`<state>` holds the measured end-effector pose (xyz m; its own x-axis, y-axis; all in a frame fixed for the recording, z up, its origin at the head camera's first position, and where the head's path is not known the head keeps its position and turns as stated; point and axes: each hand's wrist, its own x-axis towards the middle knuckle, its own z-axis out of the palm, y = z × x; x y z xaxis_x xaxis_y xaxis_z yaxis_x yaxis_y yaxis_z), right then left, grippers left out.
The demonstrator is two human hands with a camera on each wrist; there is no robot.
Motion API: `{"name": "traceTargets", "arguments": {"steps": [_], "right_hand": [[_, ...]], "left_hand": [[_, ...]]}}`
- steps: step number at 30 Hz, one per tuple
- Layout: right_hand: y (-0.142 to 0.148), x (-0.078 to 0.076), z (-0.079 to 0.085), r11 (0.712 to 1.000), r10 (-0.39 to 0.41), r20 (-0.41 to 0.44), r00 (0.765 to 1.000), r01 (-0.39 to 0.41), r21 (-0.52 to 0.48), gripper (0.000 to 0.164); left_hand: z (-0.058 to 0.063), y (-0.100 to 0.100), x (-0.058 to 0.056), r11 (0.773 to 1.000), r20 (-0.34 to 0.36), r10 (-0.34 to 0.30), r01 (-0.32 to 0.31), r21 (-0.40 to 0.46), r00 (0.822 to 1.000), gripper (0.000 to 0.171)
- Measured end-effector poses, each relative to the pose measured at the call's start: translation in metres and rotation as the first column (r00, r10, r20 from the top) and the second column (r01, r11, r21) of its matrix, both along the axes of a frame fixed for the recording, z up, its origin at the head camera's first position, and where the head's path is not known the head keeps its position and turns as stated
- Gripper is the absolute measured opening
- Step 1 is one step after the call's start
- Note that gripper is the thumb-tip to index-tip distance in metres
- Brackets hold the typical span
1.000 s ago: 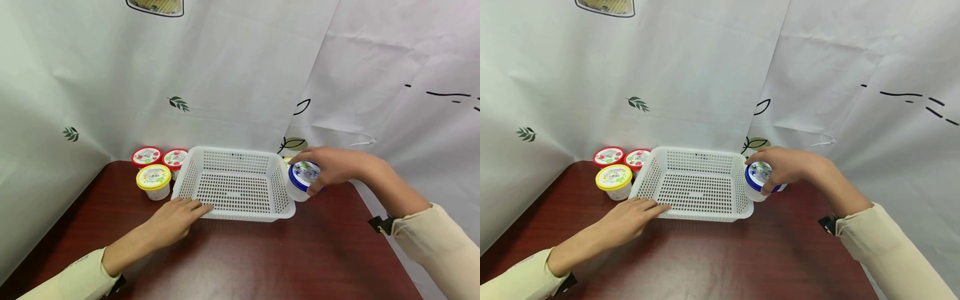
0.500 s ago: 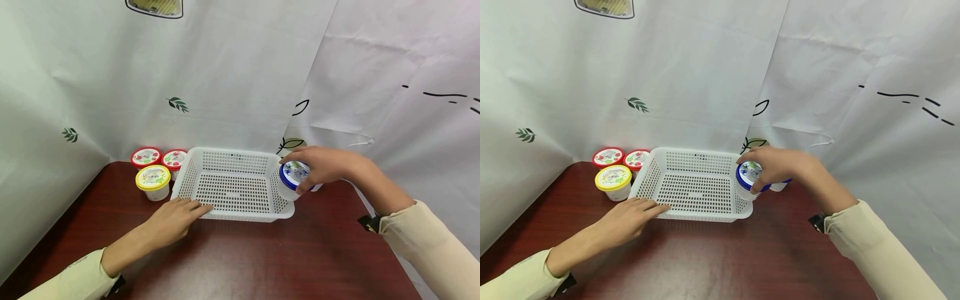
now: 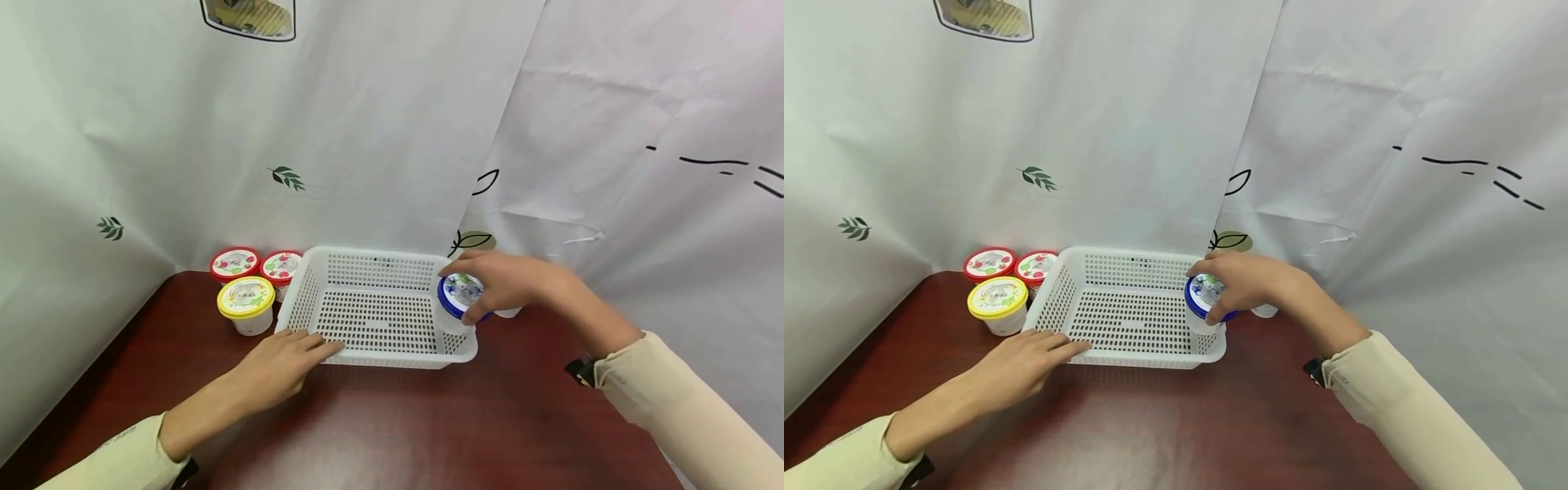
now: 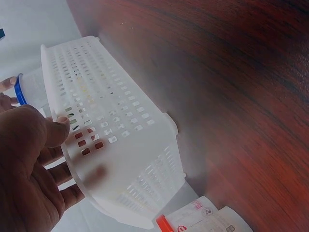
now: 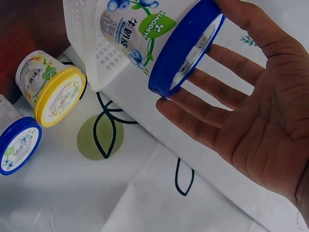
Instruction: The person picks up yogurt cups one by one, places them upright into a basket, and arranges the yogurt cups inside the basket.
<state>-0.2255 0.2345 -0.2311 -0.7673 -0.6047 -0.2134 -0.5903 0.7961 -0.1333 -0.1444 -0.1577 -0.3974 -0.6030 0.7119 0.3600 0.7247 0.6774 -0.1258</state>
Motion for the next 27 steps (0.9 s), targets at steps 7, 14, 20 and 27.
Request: {"name": "traceTargets", "arguments": {"steps": [7,14,20,27], "right_hand": [[-0.005,-0.002,-0.006,1.000,0.013,-0.004,1.000,-0.013,-0.017,0.078],[-0.013,-0.002,-0.005,1.000,0.003,0.010,1.000,-0.003,-0.008,0.079],[-0.018,-0.003,-0.010,1.000,-0.005,0.010,1.000,0.005,-0.003,0.079],[-0.023,-0.002,-0.015,1.000,0.020,0.005,1.000,-0.020,0.023,0.080]], "left_hand": [[-0.001,0.000,0.001,1.000,-0.003,-0.003,0.003,-0.002,1.000,0.062],[0.000,0.000,0.003,1.000,0.000,0.004,-0.004,-0.004,1.000,0.061],[0.001,0.001,0.002,1.000,0.007,0.009,-0.009,-0.008,1.000,0.059],[0.003,0.002,0.001,1.000,0.003,0.012,-0.012,-0.007,1.000,0.056]]}}
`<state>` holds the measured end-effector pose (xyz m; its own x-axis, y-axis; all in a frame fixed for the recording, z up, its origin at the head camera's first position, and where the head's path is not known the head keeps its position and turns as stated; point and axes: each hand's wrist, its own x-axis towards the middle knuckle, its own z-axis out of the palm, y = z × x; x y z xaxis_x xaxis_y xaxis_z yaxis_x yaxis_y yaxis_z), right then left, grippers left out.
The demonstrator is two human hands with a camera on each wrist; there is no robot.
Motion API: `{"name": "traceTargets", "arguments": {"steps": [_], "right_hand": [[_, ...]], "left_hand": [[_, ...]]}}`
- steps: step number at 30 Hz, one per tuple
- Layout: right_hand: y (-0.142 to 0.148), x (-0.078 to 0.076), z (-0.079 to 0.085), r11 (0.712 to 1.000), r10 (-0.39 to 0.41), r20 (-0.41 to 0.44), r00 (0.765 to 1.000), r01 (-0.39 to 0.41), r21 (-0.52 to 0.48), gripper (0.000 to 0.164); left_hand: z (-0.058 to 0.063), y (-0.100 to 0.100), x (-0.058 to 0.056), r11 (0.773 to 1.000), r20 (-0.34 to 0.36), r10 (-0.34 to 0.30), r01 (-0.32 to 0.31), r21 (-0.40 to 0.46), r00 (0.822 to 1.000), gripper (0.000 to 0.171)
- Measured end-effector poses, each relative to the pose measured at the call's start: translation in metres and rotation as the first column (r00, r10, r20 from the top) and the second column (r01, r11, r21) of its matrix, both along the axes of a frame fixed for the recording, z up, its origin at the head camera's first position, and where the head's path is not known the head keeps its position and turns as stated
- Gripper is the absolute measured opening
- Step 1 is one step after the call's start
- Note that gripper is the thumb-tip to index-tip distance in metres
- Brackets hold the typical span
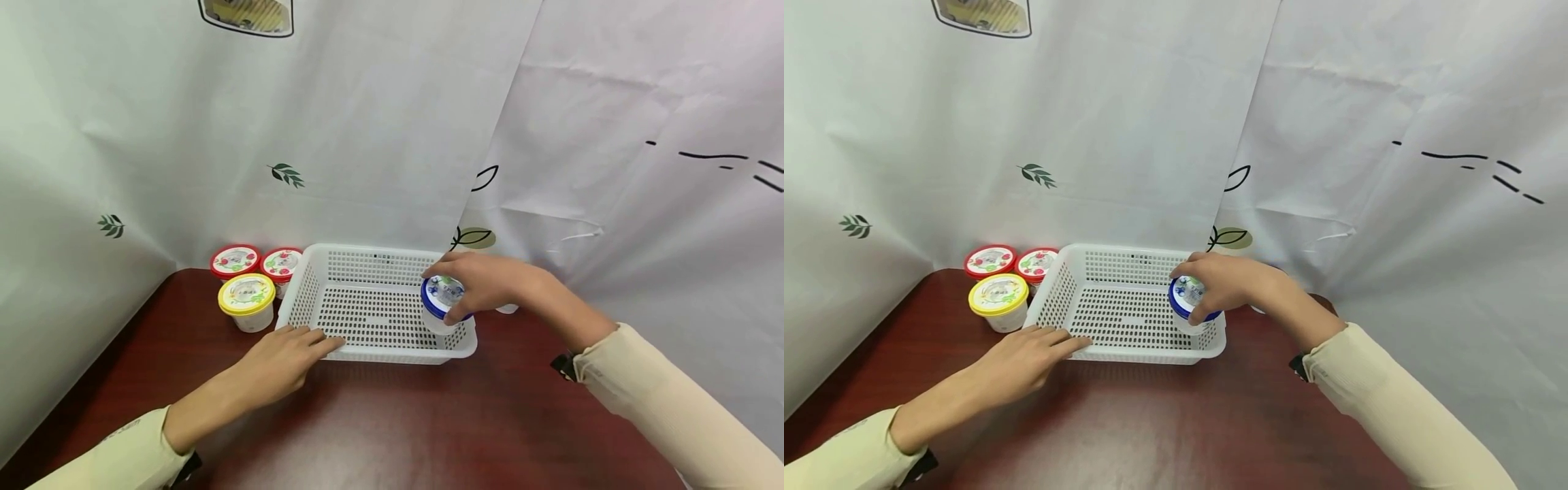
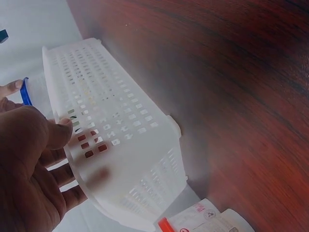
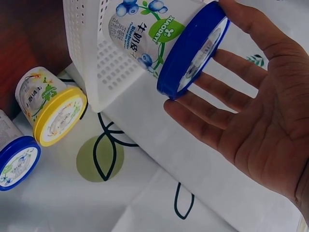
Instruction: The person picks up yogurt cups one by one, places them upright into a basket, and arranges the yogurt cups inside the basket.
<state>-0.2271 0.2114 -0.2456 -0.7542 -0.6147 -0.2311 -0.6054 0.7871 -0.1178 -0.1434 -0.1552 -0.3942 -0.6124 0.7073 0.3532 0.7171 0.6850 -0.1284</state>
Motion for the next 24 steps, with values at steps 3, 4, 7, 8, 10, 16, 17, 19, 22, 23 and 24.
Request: {"name": "traceTargets", "arguments": {"steps": [3,4,7,8,10,16,17,19,22,23,24], "right_hand": [[-0.003,0.001,-0.001,1.000,-0.004,0.010,1.000,0.004,0.008,0.080],[-0.004,0.002,-0.001,1.000,-0.005,0.014,1.000,0.005,0.012,0.081],[-0.008,0.003,-0.004,1.000,-0.003,0.025,1.000,0.002,0.026,0.081],[-0.008,0.004,-0.005,1.000,0.002,0.026,1.000,-0.003,0.027,0.081],[-0.010,0.005,-0.008,0.999,0.016,0.022,1.000,-0.016,0.027,0.082],[-0.013,0.004,-0.019,0.999,0.049,-0.006,0.999,-0.049,0.019,0.081],[-0.014,0.004,-0.021,0.998,0.053,-0.006,0.999,-0.053,0.017,0.081],[-0.014,0.004,-0.023,0.998,0.055,0.004,0.998,-0.055,0.009,0.081],[-0.016,0.003,-0.025,0.999,0.054,0.021,0.998,-0.054,0.002,0.081],[-0.016,0.003,-0.026,0.999,0.051,0.026,0.998,-0.051,0.003,0.081],[-0.016,0.003,-0.027,0.999,0.049,0.029,0.998,-0.049,0.003,0.081]], "left_hand": [[0.001,0.001,0.000,1.000,-0.005,0.003,-0.003,0.005,1.000,0.055],[0.000,0.001,0.000,1.000,-0.007,0.006,-0.006,0.009,1.000,0.055],[-0.001,0.002,0.001,1.000,-0.015,0.014,-0.014,0.020,1.000,0.054],[-0.001,0.002,0.001,1.000,-0.019,0.015,-0.015,0.024,1.000,0.054],[-0.002,0.002,0.002,0.999,-0.021,0.019,-0.018,0.026,1.000,0.055],[-0.003,0.002,0.002,0.999,-0.013,0.026,-0.026,0.021,1.000,0.055],[-0.003,0.002,0.002,0.999,-0.010,0.026,-0.026,0.021,1.000,0.055],[-0.003,0.002,0.002,0.999,-0.005,0.028,-0.028,0.019,1.000,0.055],[-0.002,0.002,0.002,0.999,-0.001,0.030,-0.030,0.016,1.000,0.055],[-0.002,0.002,0.002,0.999,-0.002,0.030,-0.030,0.015,1.000,0.055],[-0.002,0.002,0.002,0.999,-0.003,0.031,-0.031,0.015,1.000,0.055]]}}
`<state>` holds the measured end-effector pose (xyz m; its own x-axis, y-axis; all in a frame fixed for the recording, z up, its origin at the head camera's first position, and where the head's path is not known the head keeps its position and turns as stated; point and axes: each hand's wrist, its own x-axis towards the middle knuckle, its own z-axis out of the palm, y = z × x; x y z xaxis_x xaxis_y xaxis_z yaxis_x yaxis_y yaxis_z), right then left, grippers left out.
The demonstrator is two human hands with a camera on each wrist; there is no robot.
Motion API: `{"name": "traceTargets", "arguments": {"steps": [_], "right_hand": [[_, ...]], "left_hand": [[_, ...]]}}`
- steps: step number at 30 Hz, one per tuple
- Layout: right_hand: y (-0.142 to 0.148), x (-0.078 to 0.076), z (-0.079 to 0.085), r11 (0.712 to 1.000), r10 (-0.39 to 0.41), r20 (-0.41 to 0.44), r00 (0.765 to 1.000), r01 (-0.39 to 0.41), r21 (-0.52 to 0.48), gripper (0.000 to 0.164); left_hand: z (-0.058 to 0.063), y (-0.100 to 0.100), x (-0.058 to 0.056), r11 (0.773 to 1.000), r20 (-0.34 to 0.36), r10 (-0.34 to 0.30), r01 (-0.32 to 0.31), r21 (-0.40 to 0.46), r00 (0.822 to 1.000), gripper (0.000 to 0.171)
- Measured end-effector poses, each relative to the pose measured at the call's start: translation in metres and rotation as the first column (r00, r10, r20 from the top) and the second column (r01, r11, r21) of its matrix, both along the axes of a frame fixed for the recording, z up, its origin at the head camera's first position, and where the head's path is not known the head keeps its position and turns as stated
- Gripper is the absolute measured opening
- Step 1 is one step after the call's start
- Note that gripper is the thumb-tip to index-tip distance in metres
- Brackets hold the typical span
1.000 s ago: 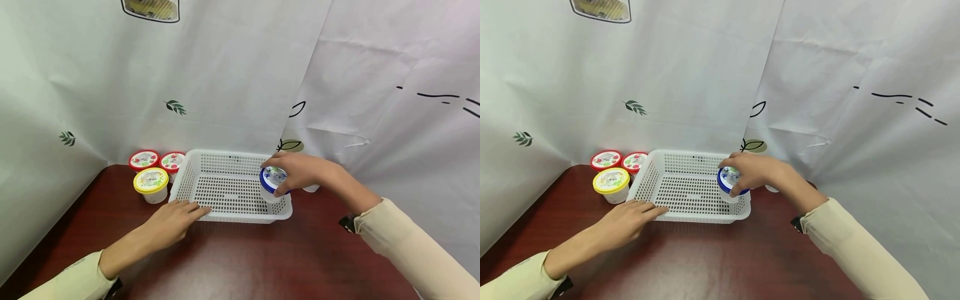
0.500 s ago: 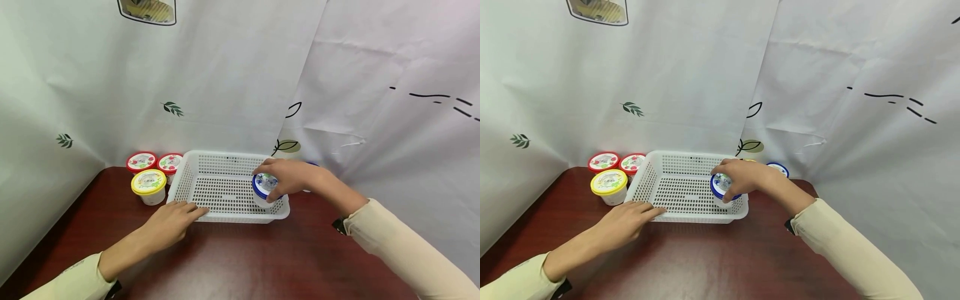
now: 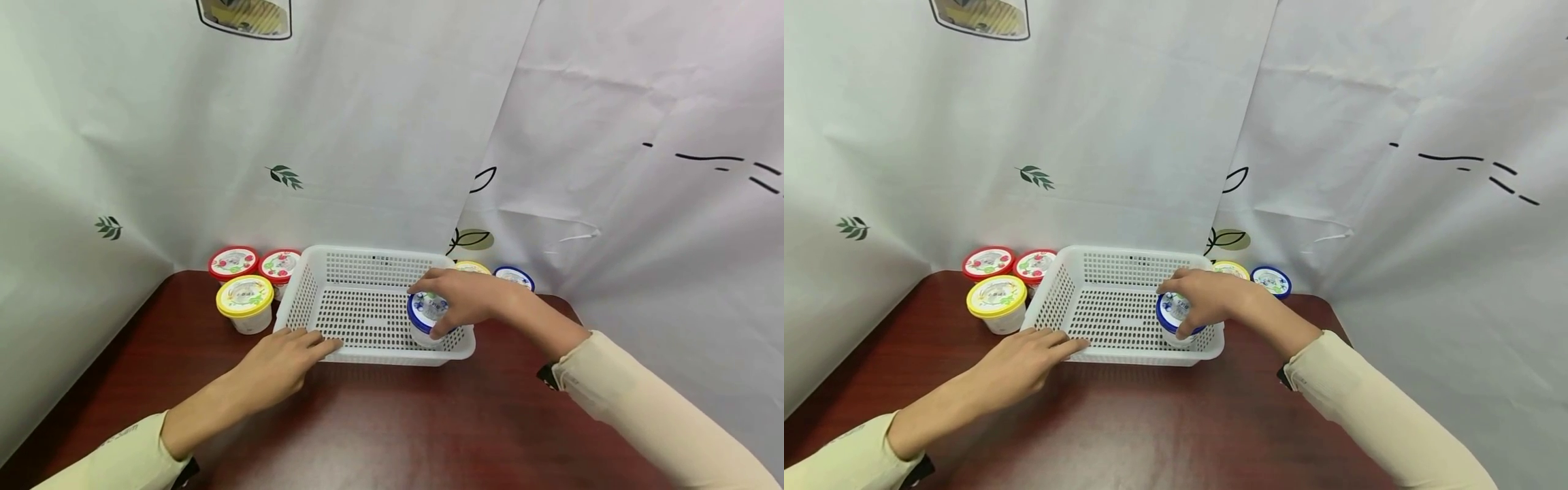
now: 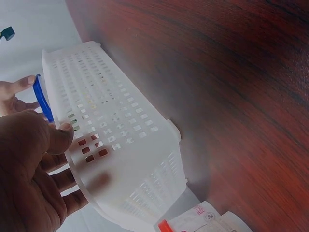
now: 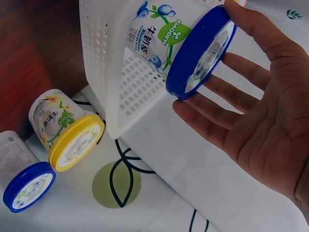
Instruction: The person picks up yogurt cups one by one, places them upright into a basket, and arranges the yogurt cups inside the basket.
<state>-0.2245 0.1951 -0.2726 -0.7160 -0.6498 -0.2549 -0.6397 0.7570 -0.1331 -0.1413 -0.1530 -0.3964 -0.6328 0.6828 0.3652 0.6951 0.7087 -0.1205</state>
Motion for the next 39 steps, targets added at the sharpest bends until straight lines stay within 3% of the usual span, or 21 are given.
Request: {"name": "traceTargets", "arguments": {"steps": [25,39], "right_hand": [[-0.004,-0.010,-0.026,1.000,-0.012,0.046,0.999,0.011,0.024,0.083],[-0.005,-0.013,-0.030,0.998,-0.037,0.089,0.995,0.033,0.056,0.083]], "left_hand": [[-0.001,0.000,0.001,1.000,0.008,0.005,-0.005,-0.001,1.000,0.056],[-0.001,0.001,0.002,1.000,-0.008,-0.004,0.004,0.019,1.000,0.058]]}}
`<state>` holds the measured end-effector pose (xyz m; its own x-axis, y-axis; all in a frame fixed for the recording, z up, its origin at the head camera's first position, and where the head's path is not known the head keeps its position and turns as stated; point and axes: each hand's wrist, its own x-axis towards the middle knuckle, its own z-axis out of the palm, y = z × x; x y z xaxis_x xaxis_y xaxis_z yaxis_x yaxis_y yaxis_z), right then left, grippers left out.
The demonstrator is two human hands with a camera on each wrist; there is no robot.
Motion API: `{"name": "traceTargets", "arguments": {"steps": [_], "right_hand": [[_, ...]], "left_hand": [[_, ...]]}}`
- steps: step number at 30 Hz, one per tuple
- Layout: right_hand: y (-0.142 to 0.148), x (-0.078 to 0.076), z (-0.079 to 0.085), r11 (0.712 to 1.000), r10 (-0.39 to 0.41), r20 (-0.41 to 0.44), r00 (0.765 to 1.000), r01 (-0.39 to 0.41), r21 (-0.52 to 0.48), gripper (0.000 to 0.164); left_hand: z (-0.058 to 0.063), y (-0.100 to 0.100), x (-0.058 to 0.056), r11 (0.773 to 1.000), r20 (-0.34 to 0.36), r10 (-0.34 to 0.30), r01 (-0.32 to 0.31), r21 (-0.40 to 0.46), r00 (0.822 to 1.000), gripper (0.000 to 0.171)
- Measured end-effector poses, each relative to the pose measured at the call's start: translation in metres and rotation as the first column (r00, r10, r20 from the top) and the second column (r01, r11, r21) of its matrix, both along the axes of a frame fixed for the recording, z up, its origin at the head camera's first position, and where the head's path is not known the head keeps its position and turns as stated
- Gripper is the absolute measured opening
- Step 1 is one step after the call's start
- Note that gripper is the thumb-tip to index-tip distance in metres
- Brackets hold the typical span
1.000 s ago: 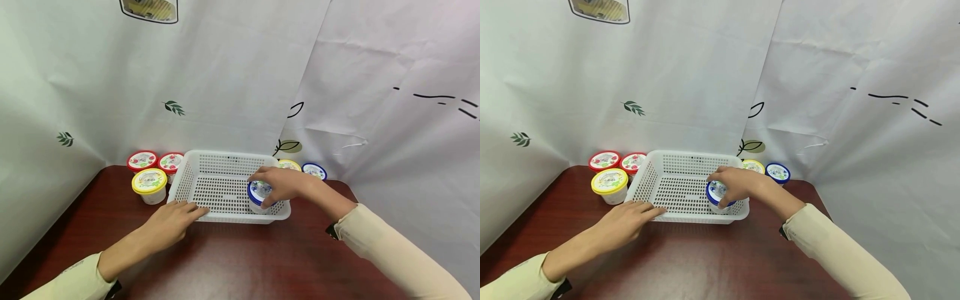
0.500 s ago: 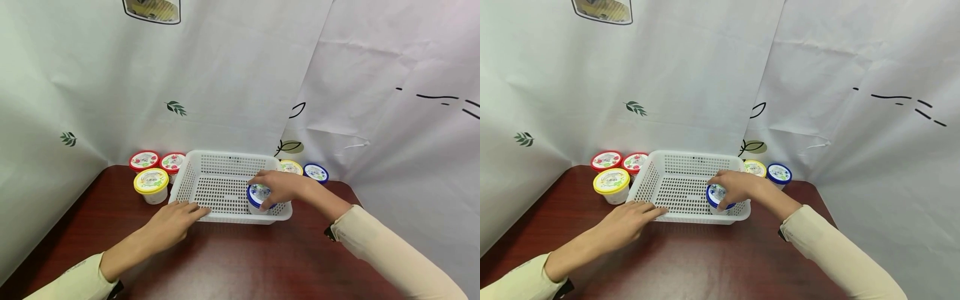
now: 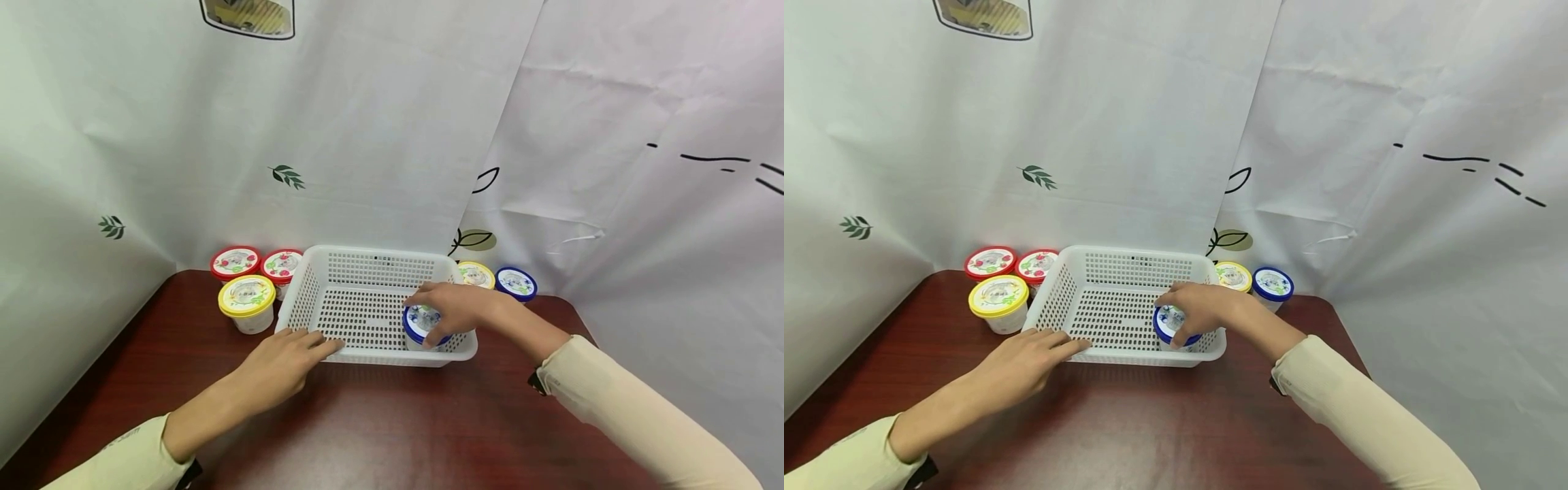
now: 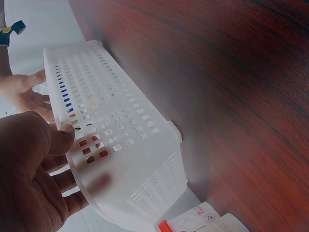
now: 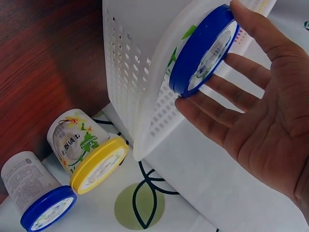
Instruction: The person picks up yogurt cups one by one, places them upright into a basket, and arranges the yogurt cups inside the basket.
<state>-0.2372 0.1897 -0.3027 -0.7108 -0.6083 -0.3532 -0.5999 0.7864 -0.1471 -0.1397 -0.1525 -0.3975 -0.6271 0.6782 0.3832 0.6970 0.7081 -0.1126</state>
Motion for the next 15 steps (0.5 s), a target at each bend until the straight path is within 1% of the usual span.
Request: {"name": "traceTargets", "arguments": {"steps": [9,15], "right_hand": [[0.0006,-0.0019,-0.0033,1.000,-0.026,0.040,0.999,0.027,-0.010,0.082],[0.0003,-0.0027,-0.0047,1.000,-0.029,0.058,0.998,0.029,0.001,0.082]], "left_hand": [[-0.0002,-0.0001,-0.0004,1.000,0.005,-0.002,0.002,0.006,1.000,0.057],[-0.0003,0.0000,-0.0008,1.000,0.006,-0.002,0.002,0.005,1.000,0.056]]}}
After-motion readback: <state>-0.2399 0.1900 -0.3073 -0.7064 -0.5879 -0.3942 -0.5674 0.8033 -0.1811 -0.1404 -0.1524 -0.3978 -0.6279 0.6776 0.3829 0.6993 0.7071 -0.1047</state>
